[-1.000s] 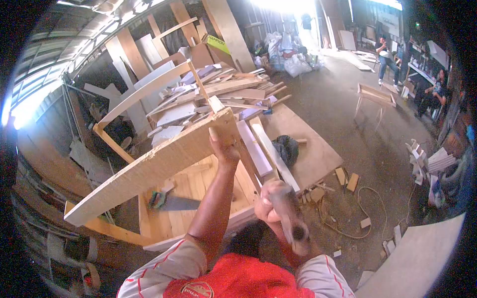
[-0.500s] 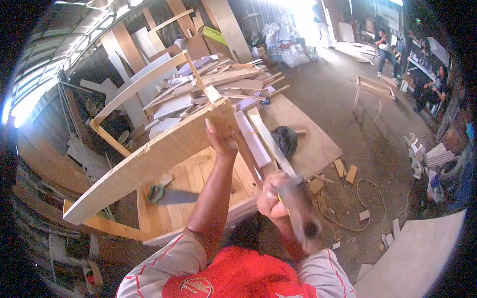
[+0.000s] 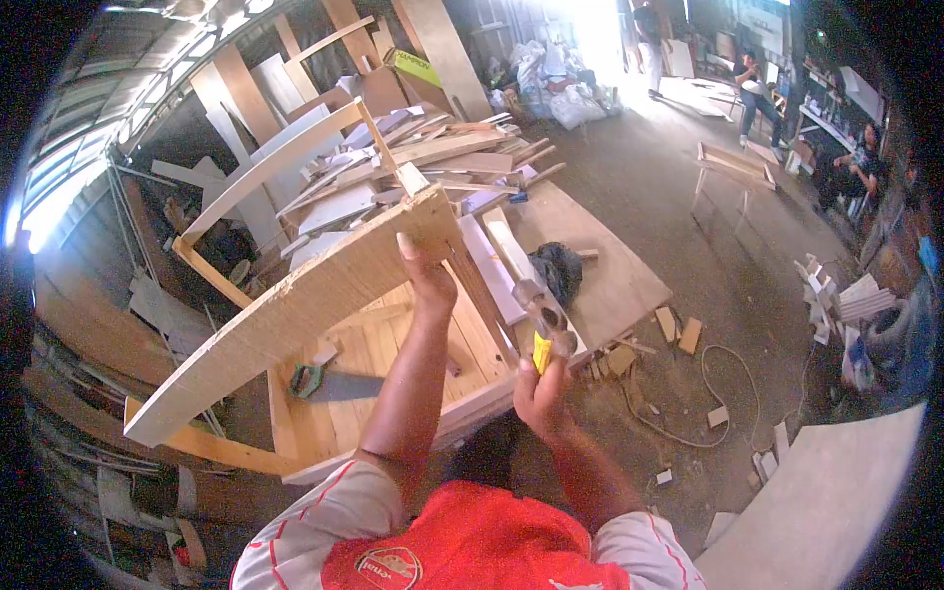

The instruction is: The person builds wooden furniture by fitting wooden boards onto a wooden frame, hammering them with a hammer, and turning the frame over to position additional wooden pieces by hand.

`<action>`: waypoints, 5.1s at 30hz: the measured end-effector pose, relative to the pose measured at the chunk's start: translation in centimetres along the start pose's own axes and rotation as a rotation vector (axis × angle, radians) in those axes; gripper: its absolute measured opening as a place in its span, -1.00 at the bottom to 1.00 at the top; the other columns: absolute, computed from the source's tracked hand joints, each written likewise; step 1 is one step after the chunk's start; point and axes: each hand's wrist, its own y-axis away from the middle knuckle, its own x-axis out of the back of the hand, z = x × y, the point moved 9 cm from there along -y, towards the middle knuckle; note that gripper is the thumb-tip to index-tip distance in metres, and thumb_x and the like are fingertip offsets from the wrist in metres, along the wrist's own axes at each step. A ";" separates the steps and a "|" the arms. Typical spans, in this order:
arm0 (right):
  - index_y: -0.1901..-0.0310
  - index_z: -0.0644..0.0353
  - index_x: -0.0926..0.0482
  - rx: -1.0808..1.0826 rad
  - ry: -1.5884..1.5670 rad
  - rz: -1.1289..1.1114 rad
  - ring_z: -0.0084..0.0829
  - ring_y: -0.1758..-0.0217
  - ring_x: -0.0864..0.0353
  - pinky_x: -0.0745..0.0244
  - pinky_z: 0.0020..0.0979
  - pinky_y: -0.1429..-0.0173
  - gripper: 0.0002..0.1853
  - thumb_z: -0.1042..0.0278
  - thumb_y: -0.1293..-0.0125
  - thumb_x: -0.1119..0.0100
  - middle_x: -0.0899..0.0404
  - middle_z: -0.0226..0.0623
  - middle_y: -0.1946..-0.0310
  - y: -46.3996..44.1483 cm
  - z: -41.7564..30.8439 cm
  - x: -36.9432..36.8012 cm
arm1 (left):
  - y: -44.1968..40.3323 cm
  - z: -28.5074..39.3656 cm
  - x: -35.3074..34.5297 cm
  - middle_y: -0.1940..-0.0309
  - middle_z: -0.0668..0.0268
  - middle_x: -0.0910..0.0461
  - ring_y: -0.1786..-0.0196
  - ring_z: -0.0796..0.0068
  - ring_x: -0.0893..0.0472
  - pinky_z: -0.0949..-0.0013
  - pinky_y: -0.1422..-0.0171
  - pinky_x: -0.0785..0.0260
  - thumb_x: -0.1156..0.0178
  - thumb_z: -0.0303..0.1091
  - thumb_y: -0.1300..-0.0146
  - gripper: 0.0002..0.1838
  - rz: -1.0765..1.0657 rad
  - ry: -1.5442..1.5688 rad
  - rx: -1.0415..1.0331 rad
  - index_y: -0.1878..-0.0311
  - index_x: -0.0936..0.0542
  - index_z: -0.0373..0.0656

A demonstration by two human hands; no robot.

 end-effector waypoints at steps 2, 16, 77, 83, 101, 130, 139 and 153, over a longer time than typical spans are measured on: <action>0.06 0.39 -0.39 -0.050 0.019 -0.023 -0.35 0.39 -0.47 -0.41 -0.31 0.29 -0.81 0.41 -0.46 0.04 -0.48 -0.18 0.35 2.2 0.9 0.6 | 0.7 -2.9 2.7 -0.27 0.16 -0.45 -0.30 0.26 -0.46 0.14 -0.38 -0.26 0.16 0.35 -0.41 -0.19 -0.043 -0.101 0.129 -0.36 -0.36 -0.23; -0.05 0.30 -0.40 -0.086 0.069 -0.100 0.15 0.35 -0.65 -0.47 -0.06 0.35 -0.72 0.30 -0.45 -0.08 -0.58 0.06 0.43 3.7 -8.6 6.7 | 5.1 22.0 -4.1 0.25 0.18 -0.71 0.14 0.30 -0.70 0.19 0.04 -0.55 -0.47 0.03 -0.13 -0.57 -0.532 -1.146 -0.047 0.20 -0.73 -0.18; -0.30 0.20 -0.31 -0.516 -0.284 0.355 -0.39 0.50 -0.55 -0.47 -0.28 0.39 -0.60 0.29 -0.50 0.04 -0.49 -0.25 0.52 3.5 -8.5 -10.2 | -7.3 3.0 -10.4 0.19 0.00 -0.71 -0.08 -0.27 -0.60 -0.22 -0.33 -0.26 0.11 0.47 -0.25 -0.15 -1.521 0.585 1.013 0.16 -0.69 -0.28; -0.28 0.23 -0.33 -0.515 -0.316 0.391 -0.38 0.54 -0.53 -0.44 -0.29 0.42 -0.60 0.25 -0.51 0.03 -0.47 -0.26 0.55 3.3 -8.2 -10.9 | -6.4 3.9 -11.0 0.40 0.11 -0.64 0.17 -0.09 -0.60 -0.06 -0.08 -0.31 0.35 0.53 -0.34 -0.09 -1.469 0.627 1.062 0.36 -0.63 -0.20; -0.30 0.23 -0.34 -0.409 -0.176 0.473 -0.68 0.52 -0.40 -0.33 -0.49 0.43 -0.59 0.18 -0.57 0.07 -0.41 -0.47 0.52 2.3 -8.3 -11.0 | -6.2 3.0 -10.3 0.43 0.10 -0.65 0.16 -0.09 -0.60 -0.04 -0.11 -0.31 0.26 0.30 -0.49 -0.40 -1.328 0.544 1.197 0.48 -0.34 0.02; -0.37 0.28 -0.29 -0.526 -0.260 0.582 -0.48 0.63 -0.47 -0.43 -0.37 0.48 -0.53 0.30 -0.50 0.01 -0.50 -0.34 0.54 3.7 -8.2 -9.3 | -6.2 3.1 -10.2 0.45 0.10 -0.67 0.18 -0.06 -0.61 0.01 -0.05 -0.33 0.20 0.32 -0.47 -0.44 -1.292 0.553 1.222 0.53 -0.30 0.13; -0.39 0.26 -0.27 -0.475 -0.189 0.440 -0.04 0.22 -0.68 -0.52 -0.10 0.11 -0.47 0.20 -0.49 -0.01 -0.63 0.04 0.18 1.6 -8.3 -11.9 | -6.6 2.6 -9.8 0.43 0.10 -0.67 0.18 -0.08 -0.59 -0.01 -0.04 -0.34 0.23 0.33 -0.47 -0.42 -1.293 0.518 1.191 0.55 -0.29 0.14; -0.38 0.24 -0.27 -0.493 -0.133 0.410 -0.43 0.53 -0.53 -0.49 -0.32 0.41 -0.50 0.19 -0.53 0.00 -0.55 -0.16 0.42 1.1 -8.2 -11.4 | -5.9 3.4 -10.5 0.40 0.10 -0.70 0.13 -0.10 -0.61 -0.02 -0.03 -0.36 0.25 0.35 -0.47 -0.41 -1.349 0.579 1.188 0.54 -0.28 0.14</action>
